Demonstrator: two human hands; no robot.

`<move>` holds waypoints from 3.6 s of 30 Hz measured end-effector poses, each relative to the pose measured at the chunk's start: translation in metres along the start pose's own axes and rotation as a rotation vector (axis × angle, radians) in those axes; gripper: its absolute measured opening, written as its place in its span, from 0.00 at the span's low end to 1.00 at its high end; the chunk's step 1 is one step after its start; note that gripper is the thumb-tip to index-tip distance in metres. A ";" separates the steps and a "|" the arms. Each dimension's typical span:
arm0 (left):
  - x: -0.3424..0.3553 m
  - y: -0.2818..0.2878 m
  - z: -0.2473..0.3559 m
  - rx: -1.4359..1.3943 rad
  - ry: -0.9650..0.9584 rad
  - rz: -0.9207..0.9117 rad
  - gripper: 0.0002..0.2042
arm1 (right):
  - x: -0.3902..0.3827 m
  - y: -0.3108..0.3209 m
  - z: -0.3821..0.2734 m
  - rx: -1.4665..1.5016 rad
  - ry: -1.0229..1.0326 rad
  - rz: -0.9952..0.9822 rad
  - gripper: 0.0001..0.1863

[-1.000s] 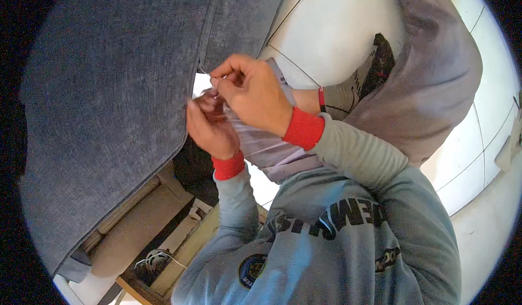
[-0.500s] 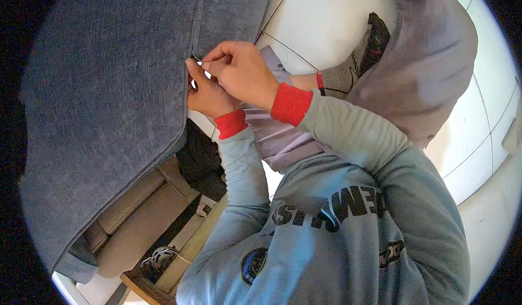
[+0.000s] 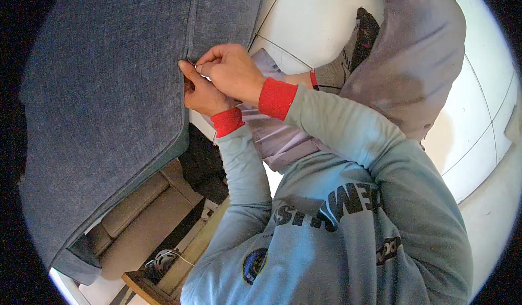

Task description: Hand-sewing a grey fabric cover onto a furniture component.

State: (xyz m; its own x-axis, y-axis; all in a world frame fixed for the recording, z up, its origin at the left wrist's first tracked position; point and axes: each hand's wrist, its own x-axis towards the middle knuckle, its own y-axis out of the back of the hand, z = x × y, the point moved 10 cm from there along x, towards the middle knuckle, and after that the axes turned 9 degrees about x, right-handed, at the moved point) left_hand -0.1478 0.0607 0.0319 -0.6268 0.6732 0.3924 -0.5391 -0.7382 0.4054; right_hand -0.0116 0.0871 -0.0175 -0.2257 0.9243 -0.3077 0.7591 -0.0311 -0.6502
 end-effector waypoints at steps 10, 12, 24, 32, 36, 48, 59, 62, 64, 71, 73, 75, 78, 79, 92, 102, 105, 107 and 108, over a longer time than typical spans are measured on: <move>-0.002 -0.003 -0.003 0.025 0.061 -0.034 0.25 | 0.003 0.002 0.009 0.046 0.004 -0.005 0.11; -0.002 -0.004 -0.002 0.042 0.056 -0.041 0.25 | 0.005 0.003 0.011 0.055 0.011 -0.005 0.11; -0.002 -0.005 -0.009 -0.041 0.094 -0.097 0.22 | 0.003 -0.004 0.022 0.211 -0.037 -0.021 0.10; -0.009 -0.014 -0.025 -0.367 0.409 -0.333 0.19 | -0.002 -0.020 0.035 0.491 -0.121 -0.055 0.10; -0.020 -0.015 -0.025 -0.410 0.538 -0.414 0.19 | 0.000 -0.016 0.035 0.505 -0.129 0.021 0.10; -0.021 -0.022 -0.010 -0.494 0.464 -0.475 0.14 | -0.005 -0.008 0.034 0.464 -0.073 0.112 0.10; -0.021 -0.023 -0.020 -0.505 0.529 -0.410 0.11 | -0.003 -0.007 0.033 0.499 -0.081 0.099 0.08; -0.019 -0.023 -0.030 -0.555 0.554 -0.461 0.11 | -0.005 -0.009 0.037 0.500 -0.147 0.091 0.08; -0.021 -0.025 -0.033 -0.580 0.578 -0.498 0.11 | -0.004 -0.012 0.037 0.539 -0.136 0.066 0.08; -0.027 -0.025 -0.015 -0.593 0.657 -0.464 0.10 | -0.005 -0.010 0.039 0.552 -0.150 0.073 0.08; -0.027 -0.025 -0.015 -0.606 0.659 -0.470 0.09 | -0.004 -0.012 0.037 0.546 -0.140 0.052 0.08; -0.023 -0.023 -0.014 -0.589 0.608 -0.442 0.09 | -0.005 -0.013 0.037 0.541 -0.137 0.053 0.08; -0.024 -0.024 -0.009 -0.597 0.594 -0.445 0.09 | -0.004 -0.011 0.037 0.527 -0.134 0.068 0.08; -0.024 -0.024 -0.007 -0.598 0.595 -0.446 0.09 | -0.004 -0.010 0.037 0.517 -0.135 0.078 0.08; -0.024 -0.026 -0.008 -0.593 0.595 -0.454 0.09 | -0.001 -0.007 0.034 0.459 -0.071 0.082 0.10; -0.029 -0.020 -0.018 -0.562 0.567 -0.441 0.07 | -0.004 -0.015 0.039 0.537 -0.154 0.032 0.09; -0.028 -0.013 -0.017 -0.574 0.517 -0.415 0.08 | -0.003 -0.019 0.040 0.535 -0.160 0.024 0.09; -0.027 -0.010 -0.022 -0.562 0.536 -0.415 0.08 | -0.004 -0.023 0.040 0.535 -0.159 0.032 0.09; -0.028 -0.009 -0.025 -0.551 0.556 -0.418 0.08 | -0.005 -0.025 0.041 0.565 -0.169 0.041 0.09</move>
State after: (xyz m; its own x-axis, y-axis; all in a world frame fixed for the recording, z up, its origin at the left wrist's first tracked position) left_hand -0.1398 0.0478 -0.0035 -0.4229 0.8803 -0.2151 -0.8896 -0.4485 -0.0861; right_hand -0.0545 0.0678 -0.0285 -0.3319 0.8463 -0.4167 0.3369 -0.3062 -0.8903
